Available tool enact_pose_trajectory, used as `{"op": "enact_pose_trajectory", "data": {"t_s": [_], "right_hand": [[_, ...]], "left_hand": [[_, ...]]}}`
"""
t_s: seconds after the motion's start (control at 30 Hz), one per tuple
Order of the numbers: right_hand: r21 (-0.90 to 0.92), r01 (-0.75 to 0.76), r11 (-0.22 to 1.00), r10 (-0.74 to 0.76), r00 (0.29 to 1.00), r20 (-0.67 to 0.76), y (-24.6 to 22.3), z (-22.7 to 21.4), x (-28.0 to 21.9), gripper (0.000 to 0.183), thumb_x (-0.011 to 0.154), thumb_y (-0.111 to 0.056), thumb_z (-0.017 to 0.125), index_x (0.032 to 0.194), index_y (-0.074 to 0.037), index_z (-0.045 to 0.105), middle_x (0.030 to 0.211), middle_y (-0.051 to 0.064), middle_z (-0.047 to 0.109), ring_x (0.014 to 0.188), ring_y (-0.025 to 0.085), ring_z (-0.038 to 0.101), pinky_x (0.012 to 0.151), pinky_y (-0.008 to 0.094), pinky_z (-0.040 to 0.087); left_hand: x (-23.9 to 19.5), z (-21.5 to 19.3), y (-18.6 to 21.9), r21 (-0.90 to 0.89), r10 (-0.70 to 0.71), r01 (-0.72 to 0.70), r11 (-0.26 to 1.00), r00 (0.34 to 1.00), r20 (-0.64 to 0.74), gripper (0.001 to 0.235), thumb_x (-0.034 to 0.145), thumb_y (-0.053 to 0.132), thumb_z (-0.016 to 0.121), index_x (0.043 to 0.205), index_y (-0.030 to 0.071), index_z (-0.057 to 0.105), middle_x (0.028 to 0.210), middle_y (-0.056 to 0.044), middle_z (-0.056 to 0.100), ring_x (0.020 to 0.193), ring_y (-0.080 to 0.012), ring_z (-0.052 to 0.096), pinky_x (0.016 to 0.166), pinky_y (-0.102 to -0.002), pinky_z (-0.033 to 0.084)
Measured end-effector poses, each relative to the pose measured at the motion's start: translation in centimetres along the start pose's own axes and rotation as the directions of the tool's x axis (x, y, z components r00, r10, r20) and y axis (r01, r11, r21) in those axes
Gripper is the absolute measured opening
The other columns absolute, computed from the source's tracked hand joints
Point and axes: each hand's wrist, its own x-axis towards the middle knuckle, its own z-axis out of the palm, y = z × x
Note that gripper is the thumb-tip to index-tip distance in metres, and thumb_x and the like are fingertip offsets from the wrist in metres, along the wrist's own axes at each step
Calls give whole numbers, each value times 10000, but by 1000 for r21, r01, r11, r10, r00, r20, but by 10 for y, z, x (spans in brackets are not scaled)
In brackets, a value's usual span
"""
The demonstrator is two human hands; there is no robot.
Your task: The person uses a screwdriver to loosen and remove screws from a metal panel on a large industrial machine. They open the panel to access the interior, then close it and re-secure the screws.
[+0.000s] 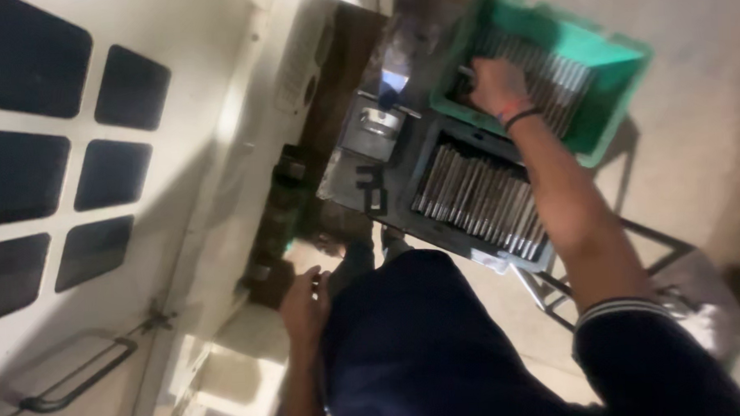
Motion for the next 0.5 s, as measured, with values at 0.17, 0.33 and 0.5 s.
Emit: {"op": "enact_pose_trajectory", "data": {"t_s": [0.17, 0.33, 0.5], "right_hand": [[-54, -44, 998, 46, 998, 49, -5, -6, 5, 267, 815, -274, 790, 972, -63, 743, 893, 213, 727, 845, 412, 710, 735, 534, 588], [-121, 8, 993, -6, 1000, 21, -19, -18, 8, 439, 783, -447, 844, 935, -46, 750, 862, 222, 725, 809, 413, 708, 712, 535, 582], [-107, -15, 994, 19, 999, 39, -22, -19, 7, 504, 808, -519, 844, 906, -32, 755, 832, 238, 721, 773, 413, 711, 691, 537, 588]], "left_hand": [[-3, 4, 2, -10, -10, 10, 1000, 1000, -21, 169, 919, 196, 766, 1043, 83, 741, 888, -91, 752, 705, -226, 718, 651, -356, 562], [3, 9, 13, -58, 55, -56, 997, 998, -8, 164, 919, 178, 757, 1049, 78, 744, 906, -100, 749, 712, -231, 723, 638, -356, 561], [6, 16, 12, -66, 26, -26, 997, 1000, 0, 149, 928, 186, 749, 1033, 81, 742, 914, -101, 752, 705, -230, 726, 638, -349, 570]]}}
